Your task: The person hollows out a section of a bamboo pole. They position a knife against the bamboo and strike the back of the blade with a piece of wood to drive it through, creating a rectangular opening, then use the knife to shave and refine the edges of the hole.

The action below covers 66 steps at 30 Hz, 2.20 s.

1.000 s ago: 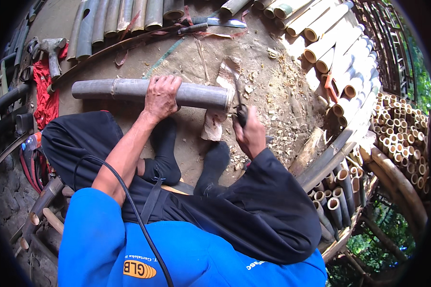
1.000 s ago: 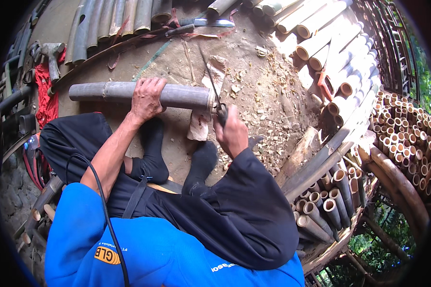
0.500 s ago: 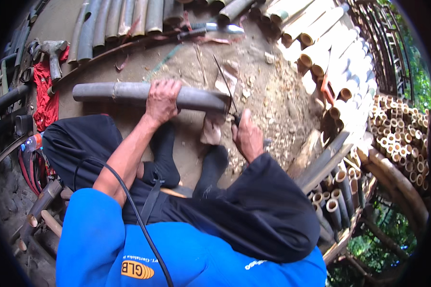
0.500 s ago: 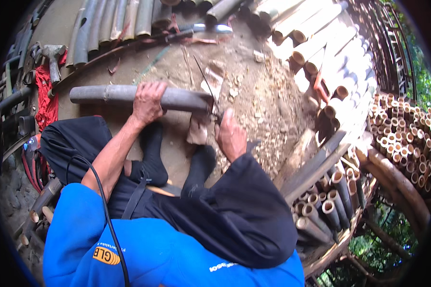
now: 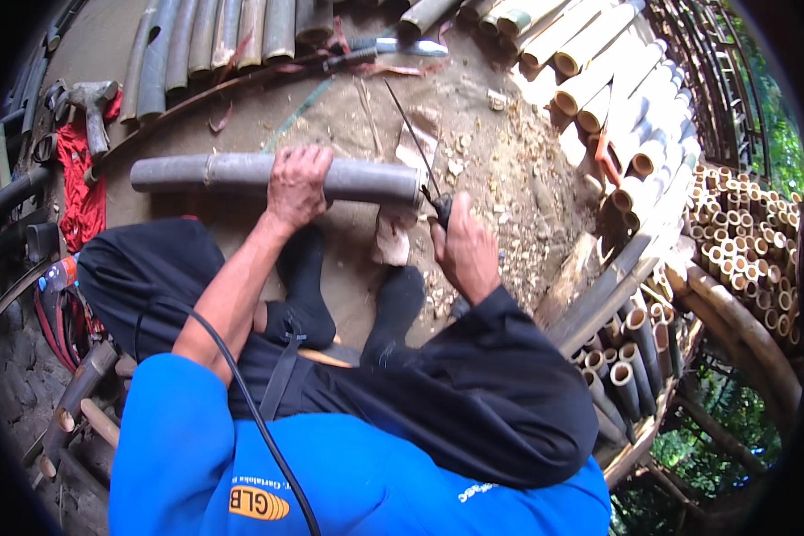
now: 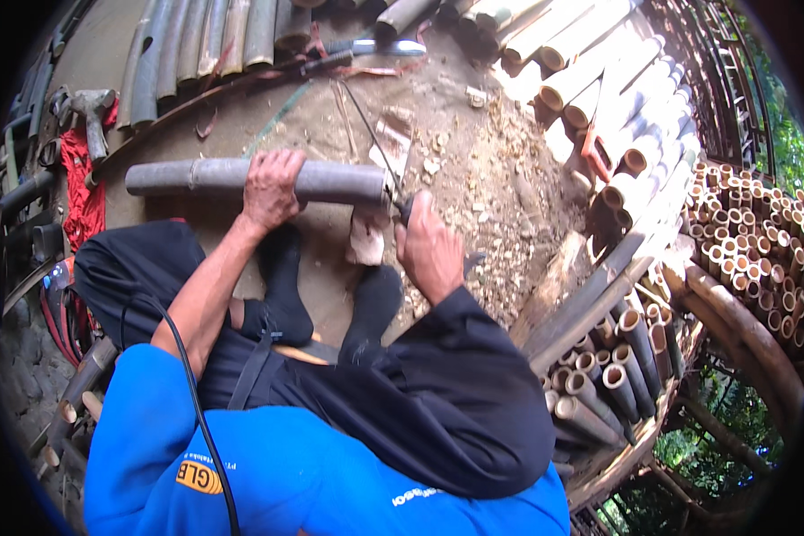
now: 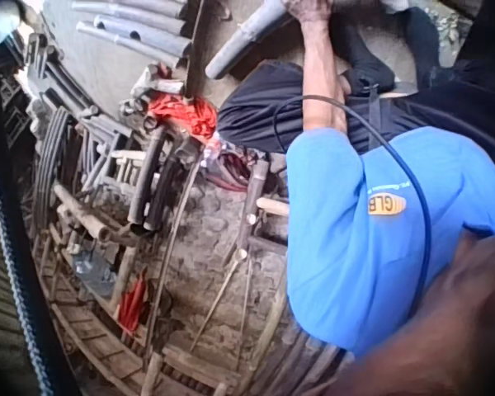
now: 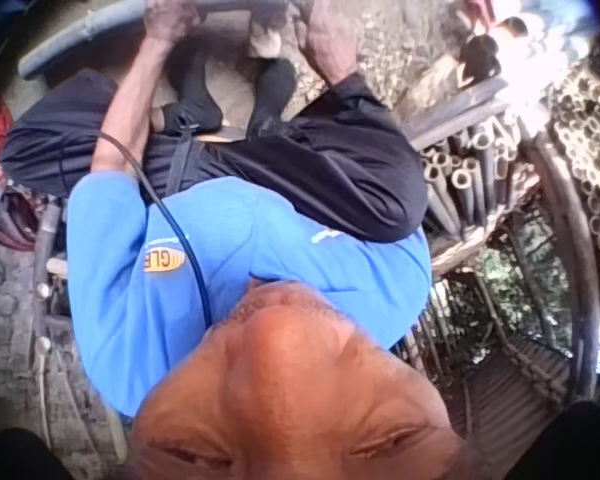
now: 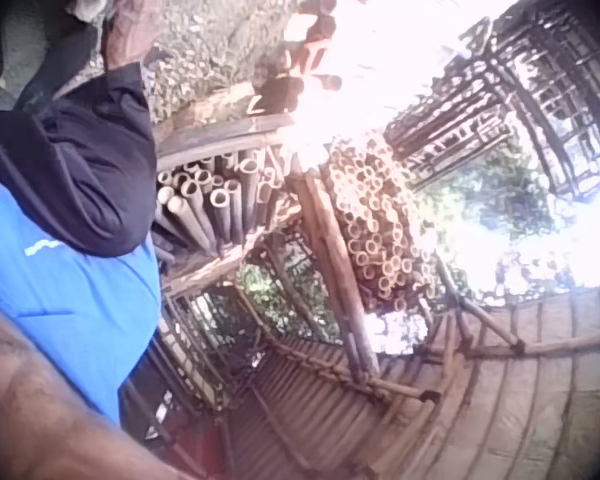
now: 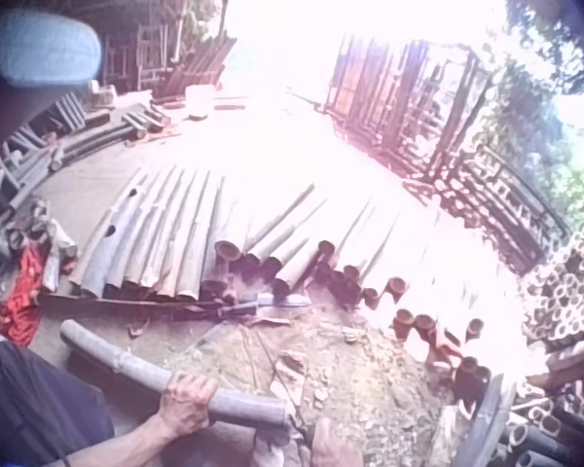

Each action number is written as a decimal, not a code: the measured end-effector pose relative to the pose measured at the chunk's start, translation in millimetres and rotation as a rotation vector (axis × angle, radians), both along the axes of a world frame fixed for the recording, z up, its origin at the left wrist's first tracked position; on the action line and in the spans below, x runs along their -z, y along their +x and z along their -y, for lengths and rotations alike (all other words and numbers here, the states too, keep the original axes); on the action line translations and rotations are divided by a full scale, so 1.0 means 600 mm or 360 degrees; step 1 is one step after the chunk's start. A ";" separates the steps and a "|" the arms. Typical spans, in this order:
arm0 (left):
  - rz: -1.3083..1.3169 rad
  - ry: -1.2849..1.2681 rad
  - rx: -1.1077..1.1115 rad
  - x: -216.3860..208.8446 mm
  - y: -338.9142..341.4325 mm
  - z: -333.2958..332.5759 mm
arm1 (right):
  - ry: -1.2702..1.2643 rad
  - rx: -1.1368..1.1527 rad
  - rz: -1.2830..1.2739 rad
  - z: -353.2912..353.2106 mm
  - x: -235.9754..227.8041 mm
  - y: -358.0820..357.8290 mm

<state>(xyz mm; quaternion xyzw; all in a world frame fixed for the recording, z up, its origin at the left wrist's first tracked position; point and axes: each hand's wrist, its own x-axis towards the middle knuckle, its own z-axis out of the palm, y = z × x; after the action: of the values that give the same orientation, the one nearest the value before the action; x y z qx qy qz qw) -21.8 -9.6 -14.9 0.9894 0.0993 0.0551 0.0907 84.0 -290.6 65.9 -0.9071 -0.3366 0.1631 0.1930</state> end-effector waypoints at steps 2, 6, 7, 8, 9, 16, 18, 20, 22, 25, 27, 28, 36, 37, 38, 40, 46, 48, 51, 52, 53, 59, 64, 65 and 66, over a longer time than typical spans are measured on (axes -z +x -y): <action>0.0151 -0.0002 0.0014 0.003 0.004 -0.004 | 0.0226 0.0081 0.0057 -0.027 -0.063 -0.006; 0.0183 -0.0077 0.0050 -0.011 0.029 0.016 | 0.0524 -0.0002 0.0174 0.029 0.020 0.004; 0.0184 -0.0076 0.0054 -0.011 0.026 0.020 | -0.0156 0.0103 -0.0070 0.033 0.058 0.020; 0.0148 -0.0086 0.0064 -0.007 0.017 0.014 | -0.0132 0.0061 0.0013 0.040 0.063 0.011; 0.0145 -0.0076 0.0066 -0.008 0.026 0.005 | -0.0088 0.0011 0.0132 0.037 0.063 0.022; 0.0096 0.0003 0.0030 0.001 0.020 -0.003 | 0.0624 0.0024 0.0185 -0.012 -0.070 -0.002; 0.0117 -0.0029 0.0055 0.000 0.016 0.010 | 0.0419 0.0034 0.0128 0.019 0.020 0.007; 0.0130 -0.0060 0.0069 -0.009 0.030 0.013 | -0.0015 0.0019 0.0119 0.054 0.098 0.033; 0.0144 -0.0015 0.0049 -0.011 0.023 -0.002 | -0.0006 -0.0040 0.0063 0.030 0.076 0.037; 0.0210 -0.0002 0.0052 -0.007 -0.006 0.001 | -0.0078 0.0100 -0.0170 0.014 0.024 0.003; 0.0001 -0.0011 0.0038 -0.012 0.014 0.001 | 0.0112 0.0208 -0.0171 0.020 0.017 0.013; 0.0029 0.0001 0.0060 -0.017 0.020 0.005 | 0.0152 0.0233 -0.0126 0.031 0.025 0.012; -0.0519 -0.0279 0.0144 -0.035 0.063 -0.023 | -0.0092 0.0356 -0.0236 0.067 0.058 -0.007; -0.0539 -0.0311 0.0130 -0.033 0.056 -0.023 | -0.0099 0.0315 -0.0254 0.059 0.045 -0.009; -0.0489 -0.0278 0.0157 -0.031 0.053 -0.026 | 0.0043 0.0268 -0.0173 0.050 0.035 -0.011; -0.0638 -0.0325 0.0167 -0.037 0.065 -0.028 | 0.0260 0.0241 -0.0047 0.034 -0.002 -0.021; -0.0585 -0.0353 0.0244 -0.030 0.077 -0.007 | 0.0400 0.0041 0.0333 0.051 0.078 0.001; -0.0543 -0.0330 0.0237 -0.010 0.067 -0.027 | -0.0104 0.0071 0.0154 0.023 0.089 0.003; -0.0627 -0.0378 0.0190 -0.013 0.062 -0.041 | 0.0194 0.0006 0.0134 0.011 0.034 -0.003; -0.0657 -0.0364 0.0232 -0.018 0.070 -0.040 | 0.0355 0.0008 0.0285 0.011 0.017 -0.006; -0.0688 -0.0376 0.0218 -0.017 0.059 -0.039 | 0.0485 -0.0012 0.0236 -0.002 -0.016 -0.014; -0.0646 -0.0421 0.0195 -0.022 0.086 -0.022 | -0.0189 0.0082 0.0093 0.083 0.124 0.042; -0.0356 -0.0314 0.0066 -0.014 0.035 -0.026 | 0.0053 0.0141 -0.0105 0.009 0.005 0.003; -0.0354 -0.0323 0.0073 -0.015 0.036 -0.016 | 0.0281 0.0121 0.0014 0.012 -0.008 -0.002; -0.0257 -0.0222 0.0097 -0.014 0.032 -0.009 | 0.0465 0.0086 0.0063 0.005 -0.028 -0.008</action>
<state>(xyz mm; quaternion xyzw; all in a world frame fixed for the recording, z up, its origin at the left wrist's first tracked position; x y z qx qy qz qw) -2.7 -4.0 -6.8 0.9845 0.0796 -0.0347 0.1525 79.1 -293.5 82.6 -0.8811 -0.3359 0.0893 0.3208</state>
